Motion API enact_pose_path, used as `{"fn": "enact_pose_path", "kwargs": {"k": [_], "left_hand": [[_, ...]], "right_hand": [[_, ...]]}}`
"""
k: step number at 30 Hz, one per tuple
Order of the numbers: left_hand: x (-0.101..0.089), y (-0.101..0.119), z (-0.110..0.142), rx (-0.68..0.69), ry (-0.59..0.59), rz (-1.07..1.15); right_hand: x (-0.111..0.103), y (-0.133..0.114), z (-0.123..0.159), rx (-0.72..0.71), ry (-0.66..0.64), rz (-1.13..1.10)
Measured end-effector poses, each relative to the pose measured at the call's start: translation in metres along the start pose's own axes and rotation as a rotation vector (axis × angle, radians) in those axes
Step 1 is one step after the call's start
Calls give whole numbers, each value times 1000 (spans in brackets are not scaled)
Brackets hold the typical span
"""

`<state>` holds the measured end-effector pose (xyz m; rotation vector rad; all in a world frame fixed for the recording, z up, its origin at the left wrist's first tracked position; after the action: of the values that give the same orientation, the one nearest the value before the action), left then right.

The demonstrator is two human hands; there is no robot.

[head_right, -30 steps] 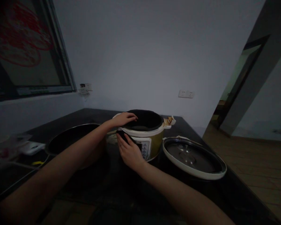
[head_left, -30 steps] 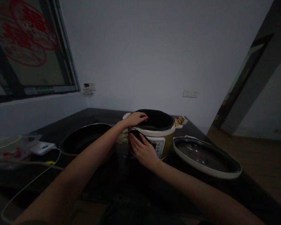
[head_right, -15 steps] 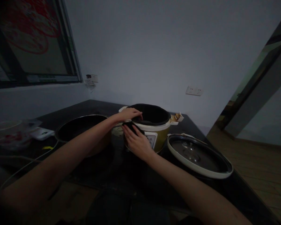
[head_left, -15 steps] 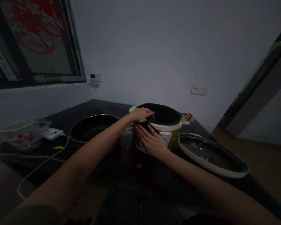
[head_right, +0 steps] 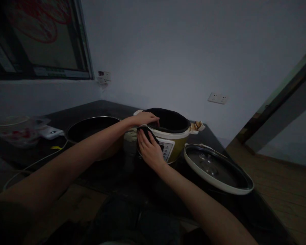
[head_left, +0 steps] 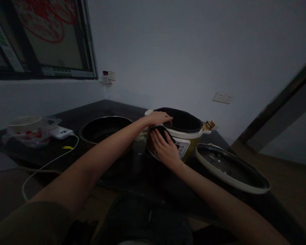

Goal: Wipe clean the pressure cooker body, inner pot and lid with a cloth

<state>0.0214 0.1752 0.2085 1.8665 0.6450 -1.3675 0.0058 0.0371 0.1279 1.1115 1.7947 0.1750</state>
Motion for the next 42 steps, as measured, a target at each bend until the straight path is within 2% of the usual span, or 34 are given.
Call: {"fn": "enact_pose_path", "kwargs": {"k": [6, 9, 15, 21, 24, 28, 33, 38, 42], "left_hand": [[1, -4, -1, -30, -10, -15], [3, -4, -3, -30, -17, -36], [2, -3, -2, -21, -10, -49], [2, -5, -4, -22, 1, -58], [3, -5, -5, -11, 10, -61], [3, -4, -4, -4, 7, -62], [1, -2, -2, -1, 6, -69], [2, -1, -3, 19, 6, -67], [1, -1, -2, 27, 17, -71]], "right_hand": [[44, -51, 42, -235, -113, -102], [51, -58, 65, -289, -137, -158], [38, -43, 102, -422, -193, -265], [21, -8, 131, -439, -254, -272], [17, 1, 137, -446, -271, -241], [16, 1, 122, -385, -207, -203], [17, -15, 76, -292, -90, -137], [17, -23, 28, -230, -76, 19], [5, -15, 14, -215, -59, 61]]}}
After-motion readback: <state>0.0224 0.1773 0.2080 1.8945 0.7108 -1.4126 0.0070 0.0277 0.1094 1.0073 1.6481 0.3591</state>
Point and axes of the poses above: each hand's wrist, its own z-axis away from the middle knuckle, its own x-axis out of the palm, y = z × x, the point moved 10 cm from there along -z, towards the middle knuckle, and after that the axes turned 1 degree about -x, right-handed, at the moved point
